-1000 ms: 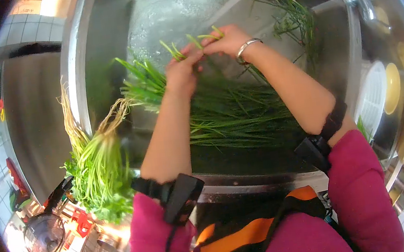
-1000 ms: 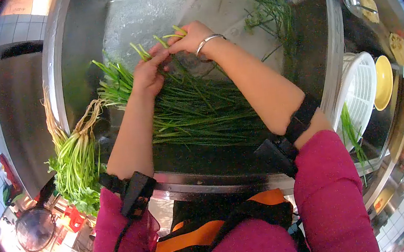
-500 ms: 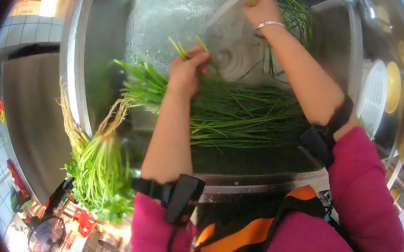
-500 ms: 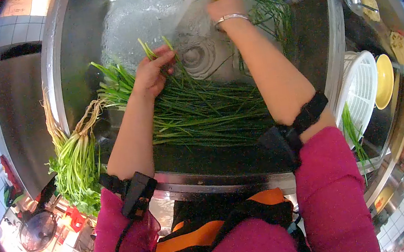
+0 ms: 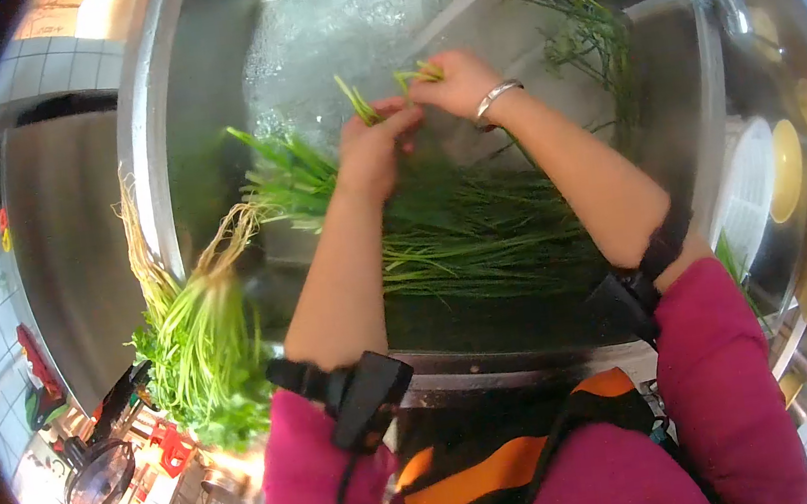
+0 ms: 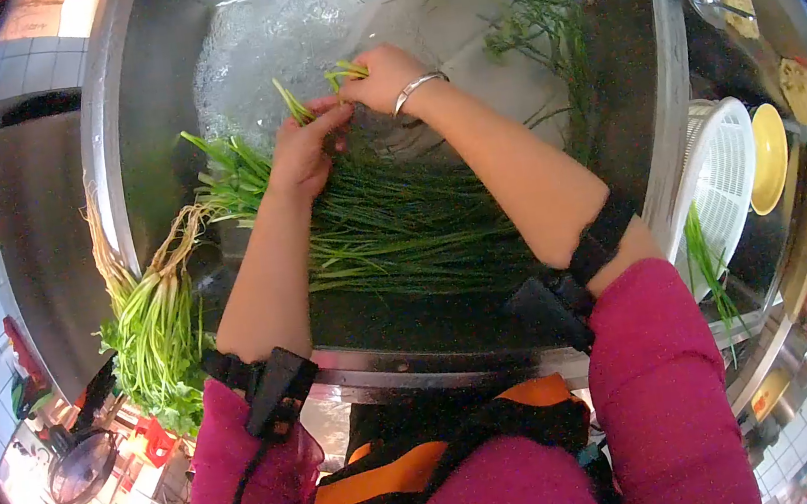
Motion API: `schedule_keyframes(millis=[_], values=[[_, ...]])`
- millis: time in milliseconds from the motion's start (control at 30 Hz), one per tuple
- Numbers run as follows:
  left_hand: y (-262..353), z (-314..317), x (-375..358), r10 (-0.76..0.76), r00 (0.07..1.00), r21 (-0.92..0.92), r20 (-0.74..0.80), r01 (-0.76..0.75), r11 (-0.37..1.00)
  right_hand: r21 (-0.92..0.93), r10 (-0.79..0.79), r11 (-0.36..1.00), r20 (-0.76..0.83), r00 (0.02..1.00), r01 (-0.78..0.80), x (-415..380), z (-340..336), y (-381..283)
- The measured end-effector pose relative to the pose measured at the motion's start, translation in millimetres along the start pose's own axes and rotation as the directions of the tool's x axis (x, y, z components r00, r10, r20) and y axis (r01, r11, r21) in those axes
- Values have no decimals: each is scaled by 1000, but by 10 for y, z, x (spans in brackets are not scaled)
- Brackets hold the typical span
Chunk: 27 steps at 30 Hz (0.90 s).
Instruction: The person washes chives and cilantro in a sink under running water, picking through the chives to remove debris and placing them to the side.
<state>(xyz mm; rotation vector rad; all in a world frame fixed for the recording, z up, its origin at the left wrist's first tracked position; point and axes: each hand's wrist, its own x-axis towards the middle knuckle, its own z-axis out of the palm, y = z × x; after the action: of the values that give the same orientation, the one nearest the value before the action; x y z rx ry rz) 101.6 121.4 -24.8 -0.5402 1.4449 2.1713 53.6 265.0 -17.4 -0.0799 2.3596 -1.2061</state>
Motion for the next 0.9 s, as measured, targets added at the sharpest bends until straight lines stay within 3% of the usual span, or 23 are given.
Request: schedule_keyframes(millis=[67, 133, 167, 233, 267, 300, 367, 400, 433, 467, 533, 600, 633, 700, 800, 900], values=[[2, -4, 10, -53, 998, 8, -36, 53, 999, -38, -46, 998, 34, 998, 47, 8, -31, -5], [6, -18, 16, -63, 997, 26, -37, 64, 998, -263, -139, 955, 11, 990, 137, 36, -84, 4], [11, -22, 22, -73, 997, 47, -36, 75, 996, -263, -140, 955, 9, 990, 137, 60, -145, 11], [14, -29, 15, -65, 998, 48, -7, 66, 997, -363, -211, 924, -217, 953, 122, 137, -339, 71], [10, -35, 5, -59, 998, 47, 22, 58, 997, -450, -224, 893, -387, 894, 29, 198, -490, 117], [20, -24, -11, -60, 998, 47, 21, 59, 997, -514, -251, 854, -539, 804, -77, 253, -651, 193], [61, -1, -33, -105, 994, 9, -9, 105, 994, -567, -445, 823, -693, 568, -47, 252, -897, 311], [58, -6, -26, -105, 994, 9, -9, 105, 994, -567, -445, 822, -693, 568, -48, 207, -874, 245], [47, -9, -7, -98, 995, -9, 22, 98, 995, -333, -274, 942, -692, 668, 41, 104, -793, 126], [34, -7, 11, -89, 995, -28, 54, 91, 995, -68, -115, 993, -633, 766, 93, 13, -690, 0], [-6, -16, 27, -75, 994, -36, 80, 78, 996, -191, 78, 973, -255, 964, -129, -44, -193, -81], [1, -26, 17, -63, 993, -33, 97, 66, 997, 121, 106, 985, 159, 982, -125, -61, -6, -97], [12, -27, 4, -95, 993, -28, 75, 97, 995, 128, 105, 984, 158, 982, -126, -9, 34, -37], [34, -28, -32, -136, 989, -21, 50, 137, 990, 286, 212, 937, -12, 977, -200, 119, 63, 30], [94, 7, -53, -216, 968, 54, 126, 211, 976, 284, 333, 897, 70, 940, -339, 215, -24, 63], [122, -6, -71, -251, 956, 135, 153, 231, 963, 327, 348, 876, 80, 934, -354, 256, -112, 64]])
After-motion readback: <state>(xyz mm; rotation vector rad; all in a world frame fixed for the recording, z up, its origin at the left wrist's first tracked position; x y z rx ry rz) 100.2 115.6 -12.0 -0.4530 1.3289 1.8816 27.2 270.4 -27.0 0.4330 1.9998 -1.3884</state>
